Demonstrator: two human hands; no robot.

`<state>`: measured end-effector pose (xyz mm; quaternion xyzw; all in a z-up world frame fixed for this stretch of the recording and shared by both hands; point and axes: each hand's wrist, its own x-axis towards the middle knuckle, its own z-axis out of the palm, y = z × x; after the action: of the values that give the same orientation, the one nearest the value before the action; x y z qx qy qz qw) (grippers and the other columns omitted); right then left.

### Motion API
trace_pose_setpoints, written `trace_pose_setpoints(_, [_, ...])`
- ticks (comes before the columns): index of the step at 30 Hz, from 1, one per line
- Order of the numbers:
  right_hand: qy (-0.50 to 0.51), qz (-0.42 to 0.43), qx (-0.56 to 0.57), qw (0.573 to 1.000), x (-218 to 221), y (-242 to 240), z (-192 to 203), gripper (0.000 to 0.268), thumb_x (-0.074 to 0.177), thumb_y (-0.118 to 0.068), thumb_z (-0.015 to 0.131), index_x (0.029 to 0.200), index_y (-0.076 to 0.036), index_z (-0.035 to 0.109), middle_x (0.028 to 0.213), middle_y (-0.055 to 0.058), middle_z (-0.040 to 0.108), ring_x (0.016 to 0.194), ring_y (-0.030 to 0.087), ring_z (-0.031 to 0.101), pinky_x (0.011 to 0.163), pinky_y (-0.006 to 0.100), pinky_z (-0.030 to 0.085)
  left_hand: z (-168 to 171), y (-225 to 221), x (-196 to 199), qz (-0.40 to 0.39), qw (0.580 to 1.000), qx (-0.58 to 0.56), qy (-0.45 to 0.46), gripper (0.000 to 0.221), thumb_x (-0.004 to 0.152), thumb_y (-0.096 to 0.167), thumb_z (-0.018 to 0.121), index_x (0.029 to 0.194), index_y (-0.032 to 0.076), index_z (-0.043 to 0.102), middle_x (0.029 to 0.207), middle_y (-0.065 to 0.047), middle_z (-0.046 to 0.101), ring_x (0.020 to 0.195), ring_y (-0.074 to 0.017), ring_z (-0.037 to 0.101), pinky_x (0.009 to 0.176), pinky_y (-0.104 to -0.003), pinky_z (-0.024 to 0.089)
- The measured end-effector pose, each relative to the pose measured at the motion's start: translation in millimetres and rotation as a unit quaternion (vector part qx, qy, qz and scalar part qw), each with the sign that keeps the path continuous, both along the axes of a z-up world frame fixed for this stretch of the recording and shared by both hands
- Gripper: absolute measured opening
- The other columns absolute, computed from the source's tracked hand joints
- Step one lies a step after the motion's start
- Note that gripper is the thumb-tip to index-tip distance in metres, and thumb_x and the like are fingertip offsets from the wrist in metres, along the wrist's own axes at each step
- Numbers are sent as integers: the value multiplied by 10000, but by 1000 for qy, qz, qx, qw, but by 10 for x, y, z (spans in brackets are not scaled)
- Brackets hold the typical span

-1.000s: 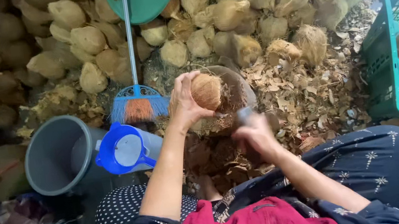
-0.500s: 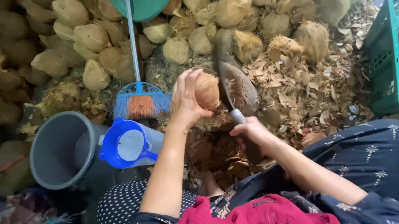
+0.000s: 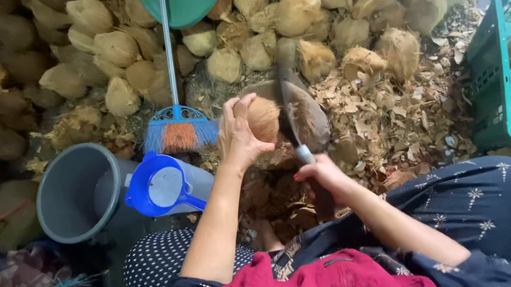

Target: The person sits on the floor and uses a large curved knife to peel the husk off a coconut. They hold the coconut in one hand and repeatedly strike it against a wooden stump to remove the outer layer. The person then places the peeled coconut into a blue plastic container.

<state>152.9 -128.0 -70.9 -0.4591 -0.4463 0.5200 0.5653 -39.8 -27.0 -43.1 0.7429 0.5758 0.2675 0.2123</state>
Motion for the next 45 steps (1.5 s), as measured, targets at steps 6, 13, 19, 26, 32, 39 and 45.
trace_pose_setpoints(6, [55,87,-225,969,223,47,684,177,671,22,768,718,57,600,427,218,514,301,324,561,328,404,437,221,-88,33,24,998,-57,-15,1175,355,273,1024,1401,352,494,1507,-178,341,1347,-516,456,1108,-595,397])
trace_pose_setpoints(13, [-30,-12,29,999,88,-49,484,213,700,-103,720,538,-21,608,427,130,577,353,205,584,456,266,463,78,-3,94,59,995,-78,-31,1123,414,340,1029,1391,441,484,1502,-155,408,1324,-465,515,1103,-542,423])
trace_pose_setpoints(19, [-6,87,-271,959,62,-34,137,184,627,-62,766,701,25,622,431,181,508,327,311,569,358,377,400,-138,48,-116,66,994,-6,-86,1104,360,364,1018,1349,393,528,1456,-65,470,1312,-368,560,1098,-476,442])
trace_pose_setpoints(26, [13,-66,189,980,357,-45,1169,186,790,-83,776,739,15,626,468,126,595,382,178,625,437,225,478,-414,189,-112,-60,982,177,27,1064,409,280,943,1378,326,505,1480,-91,430,1360,-391,486,1176,-461,374])
trace_pose_setpoints(32, [-68,110,-309,942,-15,64,-596,128,589,-59,747,592,24,649,425,193,568,343,307,611,386,404,472,-486,163,-145,-76,972,195,111,1011,433,224,932,1349,378,533,1473,-32,420,1414,-368,411,1200,-441,366])
trace_pose_setpoints(39, [-17,104,-280,954,110,-42,-457,184,670,-8,758,784,49,624,494,247,584,363,324,591,398,386,436,-181,66,-68,56,989,3,-137,1241,362,456,1027,1435,365,411,1490,-126,388,1376,-433,464,1169,-521,379])
trace_pose_setpoints(45, [76,60,-28,995,354,-92,962,150,757,-31,738,840,17,622,492,196,620,350,278,645,374,353,518,-267,103,-30,15,999,36,-26,1028,343,354,988,1280,384,565,1443,-55,440,1329,-362,530,1094,-488,444])
